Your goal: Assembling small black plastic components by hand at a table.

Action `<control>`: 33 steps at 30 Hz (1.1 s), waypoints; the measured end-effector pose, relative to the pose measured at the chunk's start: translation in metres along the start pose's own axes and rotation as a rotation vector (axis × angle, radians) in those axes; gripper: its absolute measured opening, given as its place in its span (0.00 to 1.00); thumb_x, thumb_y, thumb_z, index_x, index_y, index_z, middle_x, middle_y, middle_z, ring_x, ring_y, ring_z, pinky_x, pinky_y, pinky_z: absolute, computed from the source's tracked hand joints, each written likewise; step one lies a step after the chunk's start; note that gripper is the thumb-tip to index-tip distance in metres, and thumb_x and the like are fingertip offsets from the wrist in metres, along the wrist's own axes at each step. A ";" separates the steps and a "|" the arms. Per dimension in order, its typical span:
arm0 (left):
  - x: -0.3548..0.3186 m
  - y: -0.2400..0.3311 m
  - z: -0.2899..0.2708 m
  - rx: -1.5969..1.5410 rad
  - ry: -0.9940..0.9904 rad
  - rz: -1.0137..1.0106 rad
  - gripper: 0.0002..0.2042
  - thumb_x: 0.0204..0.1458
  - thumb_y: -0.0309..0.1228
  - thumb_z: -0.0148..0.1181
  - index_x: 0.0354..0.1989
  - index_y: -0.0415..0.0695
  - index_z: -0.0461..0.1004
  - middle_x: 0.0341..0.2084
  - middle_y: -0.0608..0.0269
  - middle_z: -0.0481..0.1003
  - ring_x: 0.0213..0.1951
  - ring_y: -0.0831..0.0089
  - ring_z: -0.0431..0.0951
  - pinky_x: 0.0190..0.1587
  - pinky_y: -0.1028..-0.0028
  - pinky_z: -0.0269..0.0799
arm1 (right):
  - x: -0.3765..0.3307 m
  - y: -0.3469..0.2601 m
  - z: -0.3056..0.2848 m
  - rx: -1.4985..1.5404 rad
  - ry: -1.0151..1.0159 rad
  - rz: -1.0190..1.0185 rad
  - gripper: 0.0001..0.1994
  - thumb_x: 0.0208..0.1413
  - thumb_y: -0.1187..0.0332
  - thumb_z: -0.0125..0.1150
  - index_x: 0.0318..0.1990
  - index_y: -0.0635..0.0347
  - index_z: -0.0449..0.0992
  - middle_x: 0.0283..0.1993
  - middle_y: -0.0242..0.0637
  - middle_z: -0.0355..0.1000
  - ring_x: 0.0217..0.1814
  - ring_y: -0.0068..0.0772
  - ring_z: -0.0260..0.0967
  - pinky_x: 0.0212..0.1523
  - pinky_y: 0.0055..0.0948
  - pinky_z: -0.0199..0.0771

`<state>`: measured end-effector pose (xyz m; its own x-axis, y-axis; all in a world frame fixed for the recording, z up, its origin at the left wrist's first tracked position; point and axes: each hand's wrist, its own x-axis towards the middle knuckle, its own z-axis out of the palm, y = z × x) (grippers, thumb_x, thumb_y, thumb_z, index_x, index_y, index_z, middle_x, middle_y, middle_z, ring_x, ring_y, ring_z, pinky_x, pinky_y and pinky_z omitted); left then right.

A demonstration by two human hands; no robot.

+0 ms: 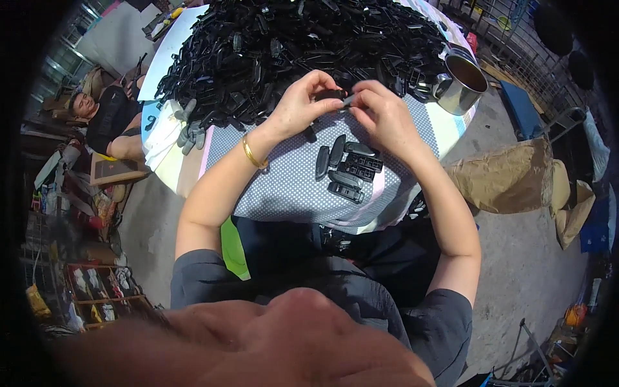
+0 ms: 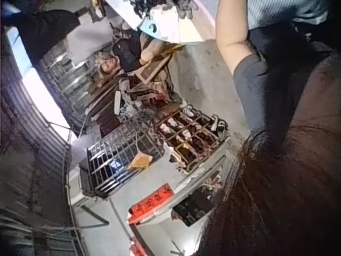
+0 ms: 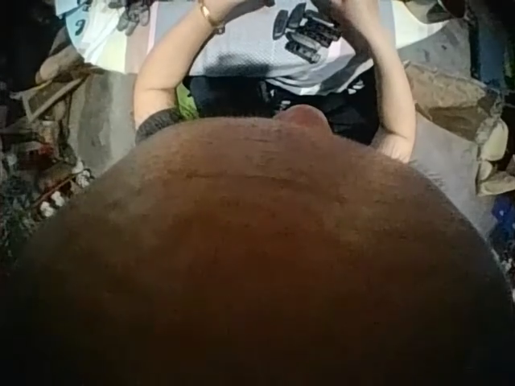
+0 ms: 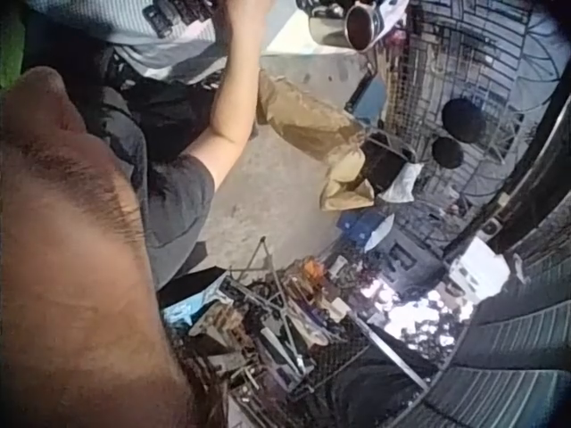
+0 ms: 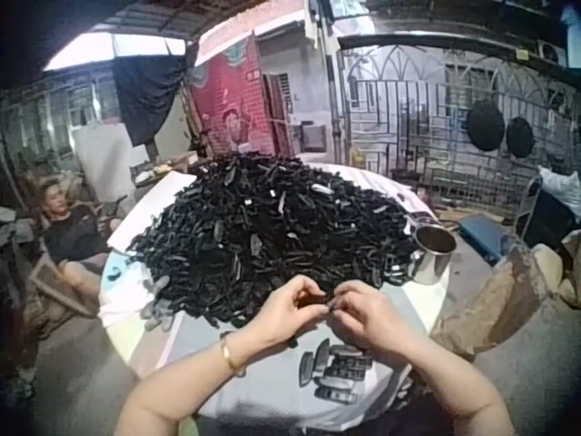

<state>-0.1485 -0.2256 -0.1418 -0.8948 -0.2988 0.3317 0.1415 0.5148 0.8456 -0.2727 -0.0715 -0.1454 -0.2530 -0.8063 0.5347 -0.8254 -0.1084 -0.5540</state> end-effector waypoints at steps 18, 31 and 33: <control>-0.004 0.007 0.014 -0.745 -0.037 -0.338 0.11 0.50 0.24 0.57 0.39 0.41 0.62 0.32 0.61 0.73 0.34 0.73 0.77 0.35 0.76 0.77 | 0.001 0.007 0.005 0.895 0.086 0.471 0.20 0.49 0.75 0.61 0.51 0.66 0.68 0.45 0.37 0.71 0.45 0.23 0.67 0.49 0.22 0.67; -0.001 -0.001 0.008 -0.246 0.187 -0.060 0.11 0.48 0.23 0.59 0.40 0.39 0.70 0.35 0.64 0.74 0.38 0.77 0.74 0.38 0.78 0.73 | -0.002 -0.001 -0.002 0.235 0.163 0.094 0.15 0.51 0.77 0.56 0.48 0.65 0.68 0.43 0.36 0.71 0.41 0.24 0.71 0.43 0.22 0.72; -0.003 0.005 0.010 -0.257 0.184 -0.056 0.10 0.46 0.24 0.61 0.38 0.42 0.73 0.32 0.66 0.74 0.34 0.78 0.74 0.36 0.80 0.71 | -0.004 -0.009 -0.001 0.342 0.197 0.085 0.15 0.49 0.76 0.58 0.46 0.64 0.70 0.44 0.38 0.71 0.39 0.23 0.71 0.40 0.21 0.72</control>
<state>-0.1491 -0.2135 -0.1427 -0.8161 -0.4732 0.3318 0.2173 0.2807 0.9349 -0.2652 -0.0663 -0.1422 -0.4322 -0.6973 0.5718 -0.5902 -0.2607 -0.7640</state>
